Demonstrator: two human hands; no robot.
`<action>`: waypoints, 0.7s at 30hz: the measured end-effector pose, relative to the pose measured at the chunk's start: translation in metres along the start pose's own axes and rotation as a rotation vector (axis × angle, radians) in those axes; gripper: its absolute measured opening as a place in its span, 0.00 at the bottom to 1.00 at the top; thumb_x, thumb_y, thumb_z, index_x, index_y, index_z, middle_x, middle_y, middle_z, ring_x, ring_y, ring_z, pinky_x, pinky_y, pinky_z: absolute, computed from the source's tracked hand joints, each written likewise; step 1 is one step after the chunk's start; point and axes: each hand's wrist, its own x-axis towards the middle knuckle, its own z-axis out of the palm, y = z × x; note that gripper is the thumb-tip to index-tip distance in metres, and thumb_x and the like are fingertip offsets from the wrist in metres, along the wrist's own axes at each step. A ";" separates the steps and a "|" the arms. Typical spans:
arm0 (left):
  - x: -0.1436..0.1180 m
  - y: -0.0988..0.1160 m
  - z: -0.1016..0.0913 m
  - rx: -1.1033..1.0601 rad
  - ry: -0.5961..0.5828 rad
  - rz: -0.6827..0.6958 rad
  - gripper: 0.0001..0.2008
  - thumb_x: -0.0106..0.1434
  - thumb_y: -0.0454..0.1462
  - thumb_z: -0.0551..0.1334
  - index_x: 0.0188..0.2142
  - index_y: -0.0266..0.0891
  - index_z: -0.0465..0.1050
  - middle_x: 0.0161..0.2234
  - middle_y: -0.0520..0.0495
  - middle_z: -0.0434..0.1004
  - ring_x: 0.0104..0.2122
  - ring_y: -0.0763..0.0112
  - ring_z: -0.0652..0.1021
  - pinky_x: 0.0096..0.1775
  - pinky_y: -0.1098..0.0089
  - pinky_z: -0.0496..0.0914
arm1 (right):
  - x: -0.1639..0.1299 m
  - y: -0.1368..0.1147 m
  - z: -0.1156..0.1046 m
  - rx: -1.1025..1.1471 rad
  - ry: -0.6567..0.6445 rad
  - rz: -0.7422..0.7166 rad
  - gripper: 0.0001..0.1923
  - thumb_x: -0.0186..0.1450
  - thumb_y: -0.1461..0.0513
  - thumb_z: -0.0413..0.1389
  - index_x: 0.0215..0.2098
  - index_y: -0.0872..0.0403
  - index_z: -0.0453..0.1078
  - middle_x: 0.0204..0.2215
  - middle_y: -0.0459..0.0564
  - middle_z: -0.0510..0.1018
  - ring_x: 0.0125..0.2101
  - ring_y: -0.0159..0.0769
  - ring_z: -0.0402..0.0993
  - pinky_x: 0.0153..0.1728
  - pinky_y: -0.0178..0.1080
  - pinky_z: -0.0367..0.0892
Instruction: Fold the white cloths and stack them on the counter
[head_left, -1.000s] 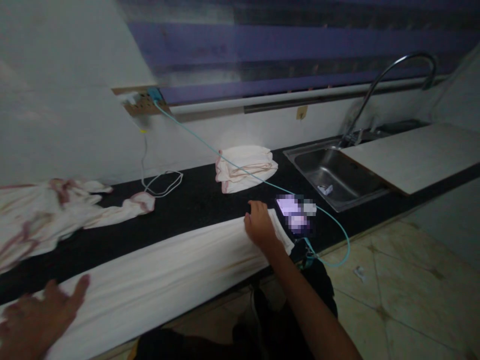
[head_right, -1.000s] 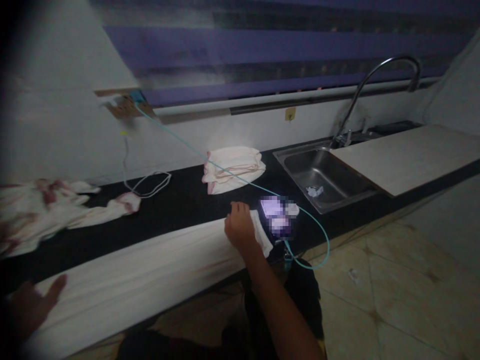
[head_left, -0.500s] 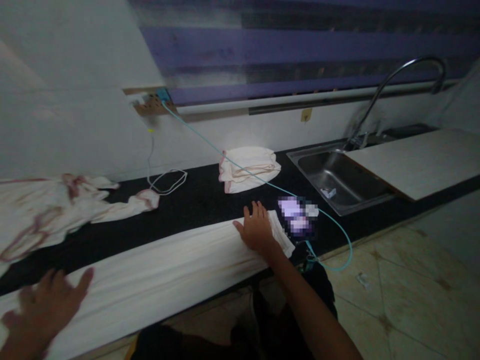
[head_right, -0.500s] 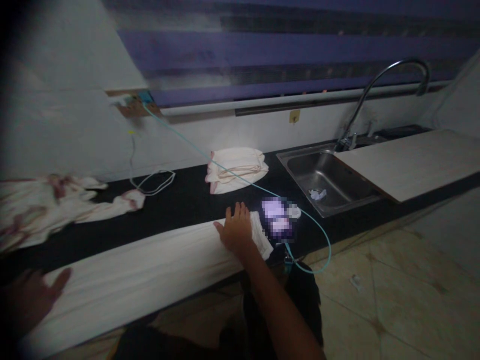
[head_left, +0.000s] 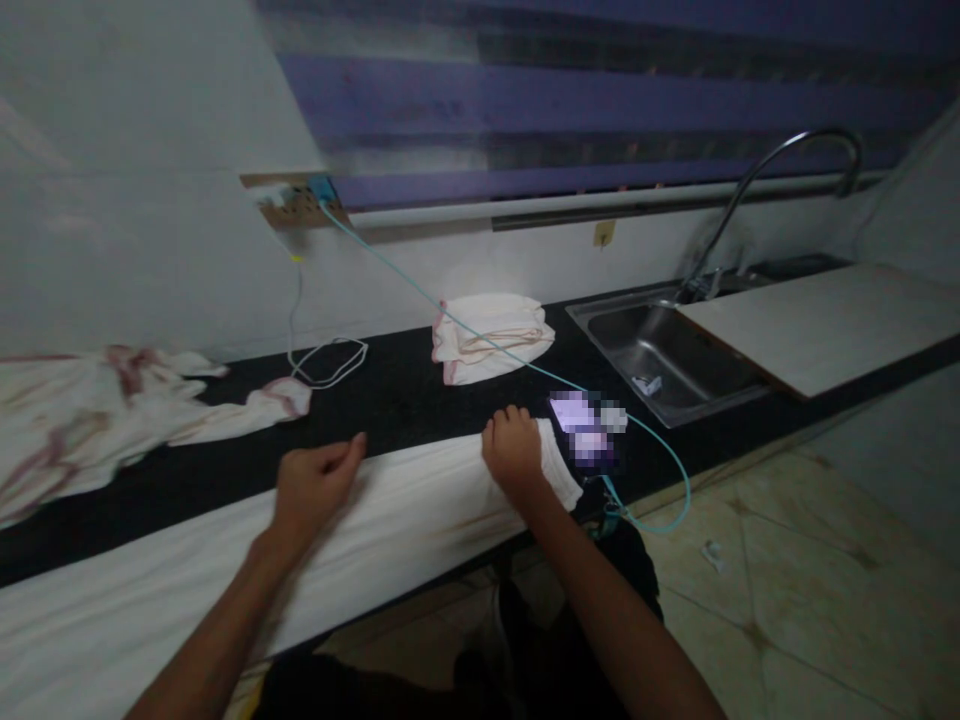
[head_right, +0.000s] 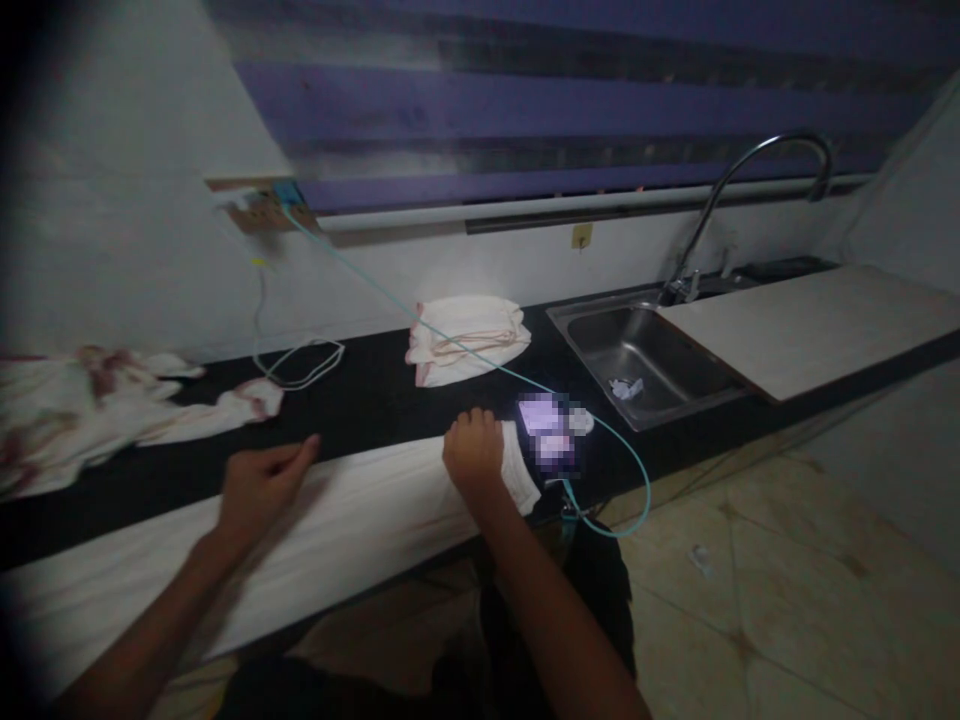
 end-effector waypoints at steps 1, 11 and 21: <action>0.007 0.024 0.013 -0.014 -0.028 0.069 0.29 0.67 0.54 0.51 0.15 0.41 0.54 0.15 0.53 0.53 0.20 0.74 0.59 0.29 0.68 0.55 | -0.001 0.000 0.001 -0.021 0.024 0.006 0.15 0.75 0.61 0.48 0.44 0.57 0.76 0.43 0.63 0.78 0.47 0.51 0.69 0.49 0.51 0.64; 0.043 0.097 0.106 0.177 -0.335 0.376 0.21 0.74 0.46 0.49 0.34 0.40 0.74 0.33 0.43 0.78 0.34 0.63 0.76 0.34 0.66 0.59 | -0.001 -0.004 0.002 -0.152 -0.029 0.014 0.21 0.75 0.58 0.47 0.35 0.59 0.79 0.33 0.63 0.83 0.36 0.46 0.79 0.41 0.44 0.68; 0.038 0.084 0.104 0.197 -0.385 0.553 0.24 0.77 0.46 0.45 0.39 0.39 0.77 0.41 0.40 0.81 0.43 0.61 0.79 0.39 0.65 0.67 | -0.002 -0.014 -0.023 -0.238 -0.062 0.074 0.22 0.77 0.56 0.47 0.39 0.56 0.80 0.35 0.59 0.85 0.37 0.42 0.83 0.40 0.38 0.69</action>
